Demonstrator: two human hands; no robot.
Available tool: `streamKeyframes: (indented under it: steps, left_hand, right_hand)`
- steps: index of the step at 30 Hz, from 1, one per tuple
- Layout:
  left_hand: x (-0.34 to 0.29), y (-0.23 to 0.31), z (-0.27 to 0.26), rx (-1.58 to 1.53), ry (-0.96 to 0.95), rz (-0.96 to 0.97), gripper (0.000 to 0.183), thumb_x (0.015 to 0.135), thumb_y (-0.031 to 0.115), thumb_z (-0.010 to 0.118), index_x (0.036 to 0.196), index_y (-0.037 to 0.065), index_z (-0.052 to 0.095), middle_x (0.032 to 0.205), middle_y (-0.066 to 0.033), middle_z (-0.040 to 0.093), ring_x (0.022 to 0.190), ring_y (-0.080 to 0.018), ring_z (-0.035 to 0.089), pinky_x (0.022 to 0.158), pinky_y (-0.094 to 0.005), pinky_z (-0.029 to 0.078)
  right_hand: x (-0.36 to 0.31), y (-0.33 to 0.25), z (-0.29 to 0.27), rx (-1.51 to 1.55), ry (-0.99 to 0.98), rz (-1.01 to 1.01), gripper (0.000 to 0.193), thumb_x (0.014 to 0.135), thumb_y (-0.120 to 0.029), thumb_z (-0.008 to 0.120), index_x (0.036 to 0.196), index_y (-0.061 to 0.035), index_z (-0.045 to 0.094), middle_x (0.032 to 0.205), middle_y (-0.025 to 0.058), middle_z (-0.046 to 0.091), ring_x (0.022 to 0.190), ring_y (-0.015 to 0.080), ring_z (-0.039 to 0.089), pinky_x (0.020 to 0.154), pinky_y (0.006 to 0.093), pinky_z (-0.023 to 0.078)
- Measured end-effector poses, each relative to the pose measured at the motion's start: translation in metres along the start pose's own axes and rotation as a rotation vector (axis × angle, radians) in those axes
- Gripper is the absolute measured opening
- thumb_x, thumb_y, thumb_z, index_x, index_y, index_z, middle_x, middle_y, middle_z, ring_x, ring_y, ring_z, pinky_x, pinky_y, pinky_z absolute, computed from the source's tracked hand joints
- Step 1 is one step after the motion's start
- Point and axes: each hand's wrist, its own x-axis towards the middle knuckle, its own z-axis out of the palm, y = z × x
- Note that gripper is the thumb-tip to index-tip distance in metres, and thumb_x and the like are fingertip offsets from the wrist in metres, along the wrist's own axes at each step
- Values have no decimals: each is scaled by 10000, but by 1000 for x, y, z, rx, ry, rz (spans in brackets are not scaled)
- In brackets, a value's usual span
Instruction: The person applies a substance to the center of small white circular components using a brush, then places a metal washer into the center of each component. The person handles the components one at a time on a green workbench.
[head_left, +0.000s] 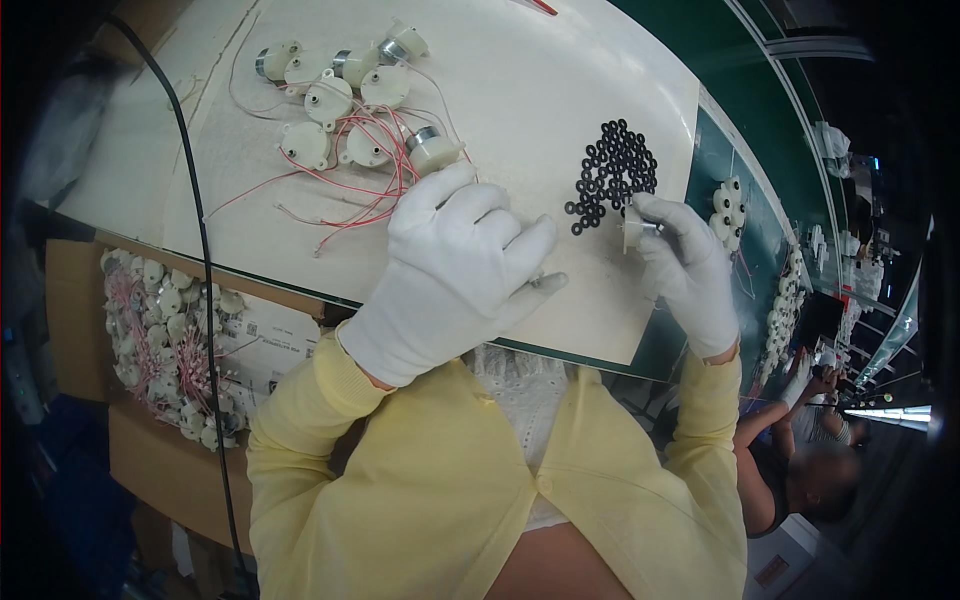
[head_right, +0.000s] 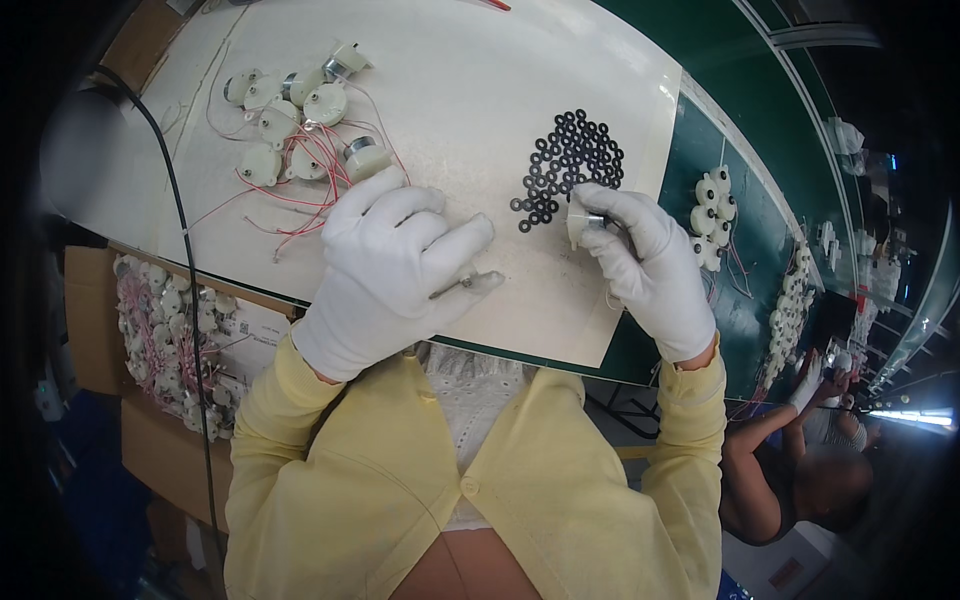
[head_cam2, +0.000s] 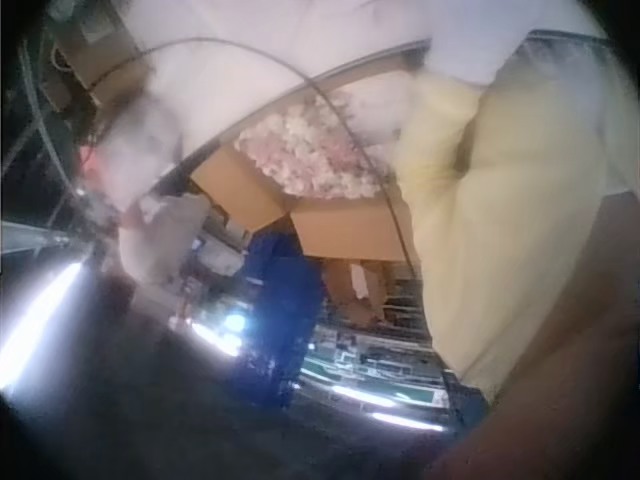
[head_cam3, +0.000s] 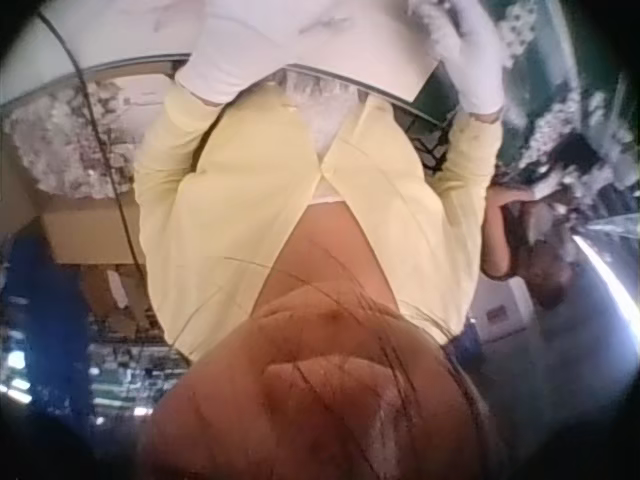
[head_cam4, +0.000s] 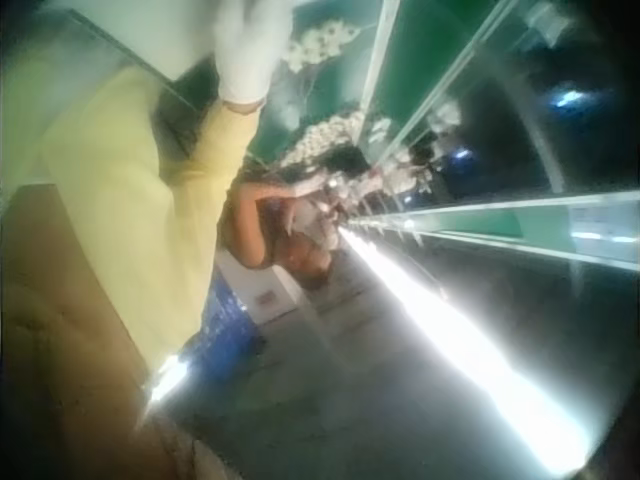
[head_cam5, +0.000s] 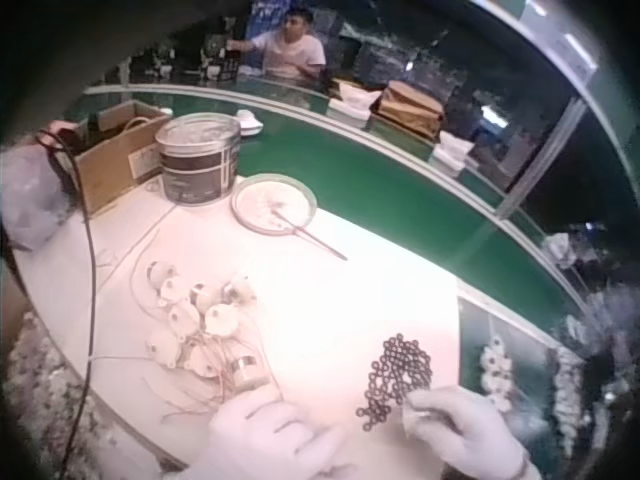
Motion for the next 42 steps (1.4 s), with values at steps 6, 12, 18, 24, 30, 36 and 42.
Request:
streamKeyframes:
  steps: [6,12,18,24,30,36,42]
  left_hand:
    - [-1,-1,0,5,-25,1,366,609,332,795,884,117,683,677,-14,569,745,-198,600,697,-363,482]
    - [-2,-2,2,10,-3,4,368,608,332,794,886,116,685,675,-16,566,744,-199,598,698,-363,482]
    - [-1,-1,1,17,-14,4,369,607,330,796,887,117,685,674,-14,562,742,-197,594,700,-363,482]
    - [-3,-2,3,0,19,9,356,610,331,795,874,122,679,666,-11,550,734,-198,590,693,-363,478]
    - [-1,-1,-1,8,-12,15,348,617,325,796,871,123,670,657,-11,533,731,-203,587,691,-365,475]
    - [-3,-3,6,-4,106,75,342,622,292,797,892,117,678,653,-16,513,742,-220,587,689,-375,471]
    - [-1,1,0,13,28,62,334,642,279,792,913,116,685,675,-20,522,792,-225,601,738,-381,481]
  right_hand:
    - [12,-8,3,-528,-18,-300,368,813,-39,723,1167,-100,642,958,90,645,770,238,670,657,326,526]
    - [24,-23,6,-871,-112,-392,342,758,-70,735,1085,-111,641,870,58,638,670,268,628,589,356,478]
    - [25,-31,6,-1003,-91,-457,297,775,-181,742,1059,-154,658,808,21,603,634,233,589,565,360,415]
    - [3,-40,-3,-1098,-226,-349,222,809,-244,725,1014,-175,676,739,10,563,625,211,573,567,350,393]
    - [4,-38,-5,-1082,-264,-348,222,809,-262,720,998,-154,675,693,30,551,578,230,545,559,355,397]
    - [-4,-36,-4,-1171,-250,-387,286,794,-177,690,1077,-151,661,751,18,564,617,215,544,579,356,398]
    - [-38,-14,-14,-1297,-143,-330,444,763,-63,643,1197,-153,620,975,-15,614,680,191,545,609,348,397]
